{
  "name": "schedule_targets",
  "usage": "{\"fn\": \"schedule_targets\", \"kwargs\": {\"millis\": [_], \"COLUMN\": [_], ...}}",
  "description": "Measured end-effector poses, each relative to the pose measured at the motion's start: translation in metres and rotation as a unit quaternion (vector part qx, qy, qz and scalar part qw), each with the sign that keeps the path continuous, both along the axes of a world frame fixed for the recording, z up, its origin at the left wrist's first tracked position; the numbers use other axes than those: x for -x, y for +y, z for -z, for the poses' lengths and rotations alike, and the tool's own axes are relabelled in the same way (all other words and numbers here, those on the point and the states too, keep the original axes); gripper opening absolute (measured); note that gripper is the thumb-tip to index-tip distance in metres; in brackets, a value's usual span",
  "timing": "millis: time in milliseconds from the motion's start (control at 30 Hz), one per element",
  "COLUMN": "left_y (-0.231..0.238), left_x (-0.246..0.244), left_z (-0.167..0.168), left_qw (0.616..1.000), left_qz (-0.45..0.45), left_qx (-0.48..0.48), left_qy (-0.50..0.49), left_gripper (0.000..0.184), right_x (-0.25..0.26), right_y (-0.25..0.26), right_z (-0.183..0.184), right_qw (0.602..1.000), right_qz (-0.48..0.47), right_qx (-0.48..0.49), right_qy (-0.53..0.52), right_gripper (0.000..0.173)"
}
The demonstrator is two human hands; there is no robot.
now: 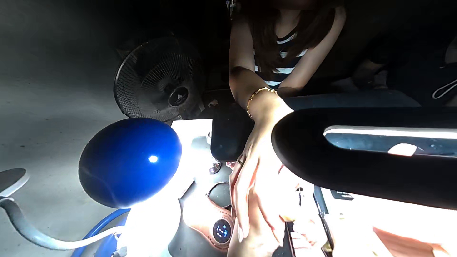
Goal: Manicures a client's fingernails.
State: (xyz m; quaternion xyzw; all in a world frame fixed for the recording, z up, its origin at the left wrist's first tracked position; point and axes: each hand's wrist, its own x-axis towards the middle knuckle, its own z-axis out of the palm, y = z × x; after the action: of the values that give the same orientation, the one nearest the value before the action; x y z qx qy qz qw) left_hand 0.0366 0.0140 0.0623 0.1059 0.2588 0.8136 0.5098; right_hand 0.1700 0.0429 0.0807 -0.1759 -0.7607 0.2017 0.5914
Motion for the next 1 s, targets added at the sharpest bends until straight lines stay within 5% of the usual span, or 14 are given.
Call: {"fn": "schedule_targets", "kwargs": {"millis": [67, 100, 133, 200, 233, 533, 733, 1000], "left_y": [0.0, 0.007, 0.006, -0.002, -0.003, 0.0, -0.001, 0.0], "left_x": [0.008, 0.02, 0.02, 0.002, 0.0, 0.0, 0.0, 0.003], "left_z": [0.027, 0.055, 0.052, 0.005, 0.0, 0.005, 0.005, 0.002], "left_qw": [0.989, 0.948, 0.951, 0.996, 0.995, 0.998, 0.998, 0.994], "left_qz": [0.063, 0.135, 0.136, 0.054, 0.05, 0.043, 0.052, 0.083], "left_qx": [-0.134, -0.286, -0.277, -0.042, -0.023, -0.044, -0.001, -0.049], "left_qy": [-0.005, 0.026, 0.029, 0.049, 0.083, 0.021, 0.043, 0.056], "left_gripper": [0.03, 0.03, 0.028, 0.022, 0.02, 0.027, 0.033, 0.028], "right_x": [0.0, 0.001, 0.004, 0.004, -0.001, -0.032, -0.001, -0.021], "right_y": [0.002, 0.001, 0.0, -0.001, -0.002, 0.001, -0.006, 0.006], "right_z": [0.001, -0.001, -0.005, -0.007, -0.004, 0.012, -0.02, 0.011], "right_qw": [1.0, 1.0, 0.999, 0.999, 0.999, 0.991, 0.998, 0.997], "right_qz": [0.012, 0.015, 0.025, 0.028, 0.013, -0.095, 0.017, -0.057], "right_qx": [-0.011, -0.012, -0.013, -0.012, -0.002, 0.079, 0.03, 0.045], "right_qy": [-0.011, -0.015, -0.021, -0.03, -0.037, -0.06, -0.058, -0.039], "right_gripper": [0.015, 0.015, 0.016, 0.016, 0.015, 0.021, 0.017, 0.017]}}
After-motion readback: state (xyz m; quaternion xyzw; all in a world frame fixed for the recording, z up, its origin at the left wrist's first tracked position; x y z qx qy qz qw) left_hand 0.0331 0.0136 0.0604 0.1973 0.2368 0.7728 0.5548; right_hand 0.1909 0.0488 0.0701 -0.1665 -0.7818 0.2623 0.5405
